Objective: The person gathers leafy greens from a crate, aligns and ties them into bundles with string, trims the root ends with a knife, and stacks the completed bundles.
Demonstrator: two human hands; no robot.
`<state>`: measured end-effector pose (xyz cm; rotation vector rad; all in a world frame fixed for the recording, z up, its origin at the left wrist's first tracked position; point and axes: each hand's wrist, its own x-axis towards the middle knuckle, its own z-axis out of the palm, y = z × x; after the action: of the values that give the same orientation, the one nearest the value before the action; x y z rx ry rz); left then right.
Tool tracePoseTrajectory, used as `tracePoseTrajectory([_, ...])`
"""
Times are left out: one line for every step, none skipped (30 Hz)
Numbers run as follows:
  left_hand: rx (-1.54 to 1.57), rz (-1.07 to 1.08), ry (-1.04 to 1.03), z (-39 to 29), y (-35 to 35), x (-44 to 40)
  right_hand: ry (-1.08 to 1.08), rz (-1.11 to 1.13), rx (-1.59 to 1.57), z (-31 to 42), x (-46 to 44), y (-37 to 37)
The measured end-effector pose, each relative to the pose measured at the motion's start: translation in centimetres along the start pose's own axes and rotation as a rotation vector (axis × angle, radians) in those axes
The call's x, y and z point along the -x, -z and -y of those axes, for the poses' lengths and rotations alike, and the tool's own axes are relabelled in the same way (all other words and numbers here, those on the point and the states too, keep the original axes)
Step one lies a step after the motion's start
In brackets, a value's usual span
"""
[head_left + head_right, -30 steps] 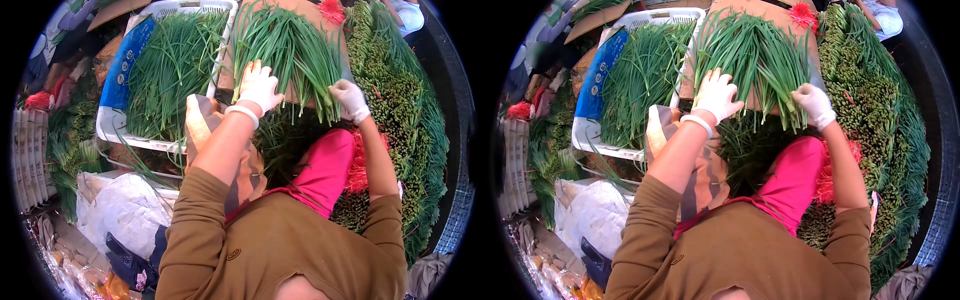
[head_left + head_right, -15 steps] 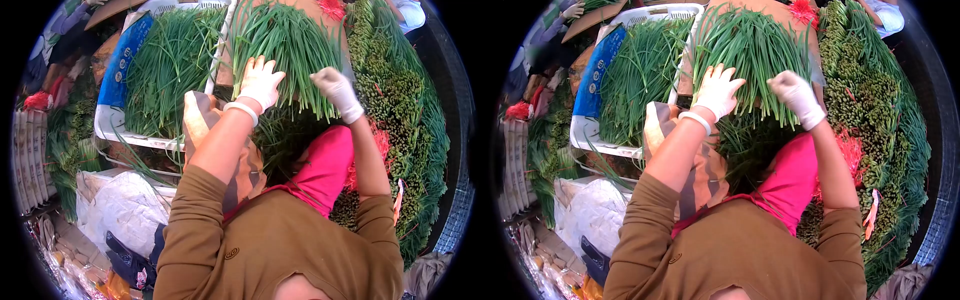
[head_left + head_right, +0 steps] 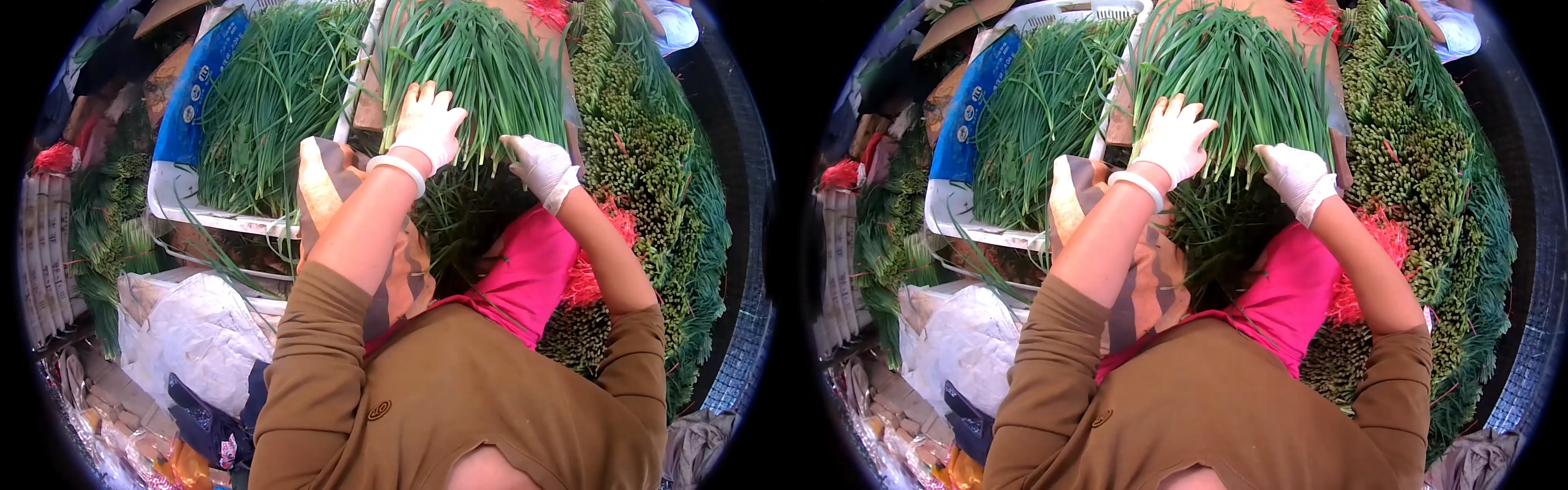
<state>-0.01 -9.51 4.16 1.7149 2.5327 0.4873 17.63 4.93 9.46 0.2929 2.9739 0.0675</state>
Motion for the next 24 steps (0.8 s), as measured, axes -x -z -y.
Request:
tracePoseTrajectory([0.007, 0.000, -0.002, 0.0, 0.0, 0.0, 0.015, 0.028, 0.040, 0.4, -0.5, -0.1])
tracePoseTrajectory([0.012, 0.002, -0.002, 0.1, -0.1, 0.1, 0.032, 0.055, 0.078, 0.9, -1.2, -0.3])
tracePoseTrajectory([0.015, 0.004, -0.002, 0.2, -0.1, 0.2, 0.050, 0.081, 0.114, 1.4, -1.8, -0.5])
tracePoseTrajectory([0.009, 0.011, 0.000, 0.2, 0.0, 0.2, 0.071, 0.066, 0.138, 1.9, -2.2, -0.7])
tracePoseTrajectory([0.003, 0.015, 0.001, 0.2, 0.1, 0.2, 0.097, 0.065, 0.135, 1.7, -2.5, -0.8])
tracePoseTrajectory([-0.001, 0.020, 0.002, 0.2, 0.1, 0.2, 0.120, 0.066, 0.132, 1.3, -2.8, -0.9])
tracePoseTrajectory([-0.002, 0.017, -0.001, 0.2, 0.1, 0.2, 0.144, 0.068, 0.130, 0.9, -2.8, -0.9])
tracePoseTrajectory([-0.001, 0.014, -0.002, 0.3, 0.1, 0.2, 0.105, -0.031, 0.007, 0.8, -2.2, -0.8])
tracePoseTrajectory([0.001, 0.010, -0.004, 0.3, 0.1, 0.2, 0.149, -0.177, -0.057, 1.6, -1.7, 0.2])
tracePoseTrajectory([0.000, 0.015, -0.002, 0.3, 0.2, 0.0, 0.192, -0.322, -0.121, 2.6, -0.7, 1.4])
tracePoseTrajectory([-0.001, 0.023, 0.001, 0.2, 0.4, 0.0, 0.237, -0.466, -0.188, 4.1, 0.4, 2.6])
tracePoseTrajectory([-0.004, 0.034, 0.004, 0.2, 0.4, 0.1, 0.320, -0.270, -0.196, 6.3, 1.9, 3.6])
tracePoseTrajectory([0.003, 0.027, 0.005, 0.3, 0.4, 0.1, 0.397, -0.078, -0.206, 8.5, 3.8, 4.1])
tracePoseTrajectory([0.009, 0.023, 0.001, 0.3, 0.3, 0.1, 0.398, 0.141, -0.299, 9.9, 6.4, 3.4])
tracePoseTrajectory([0.015, 0.017, -0.004, 0.3, 0.2, 0.1, 0.397, 0.359, -0.389, 10.8, 8.2, 2.0])
tracePoseTrajectory([0.029, -0.009, -0.013, 0.5, 0.1, 0.2, 0.310, 0.288, -0.496, 10.4, 9.2, -0.4])
tracePoseTrajectory([0.035, -0.015, -0.021, 0.6, 0.0, 0.3, 0.222, 0.220, -0.600, 9.6, 10.2, -3.5])
tracePoseTrajectory([0.041, -0.022, -0.025, 0.6, -0.1, 0.4, 0.159, -0.065, -0.802, 8.6, 9.5, -6.8])
tracePoseTrajectory([0.047, -0.033, -0.023, 0.7, -0.1, 0.5, -0.455, 0.312, -1.230, 8.3, 8.2, -5.6])
tracePoseTrajectory([0.039, -0.023, -0.020, 0.7, 0.0, 0.6, -0.726, 0.367, -1.337, 7.5, 6.3, -6.3])
tracePoseTrajectory([0.027, -0.010, -0.022, 0.6, 0.2, 0.6, -0.722, 0.285, -1.412, 7.5, 4.5, -6.6])
tracePoseTrajectory([0.024, 0.008, -0.018, 0.6, 0.3, 0.6, -0.777, 0.227, -1.618, 7.7, 3.3, -6.7])
tracePoseTrajectory([0.025, -0.003, -0.024, 0.7, 0.2, 0.6, -0.835, 0.161, -1.824, 8.1, 2.2, -6.3])
tracePoseTrajectory([0.028, -0.016, -0.034, 0.9, 0.0, 0.6, -0.740, 0.113, -1.843, 7.6, 1.3, -7.7])
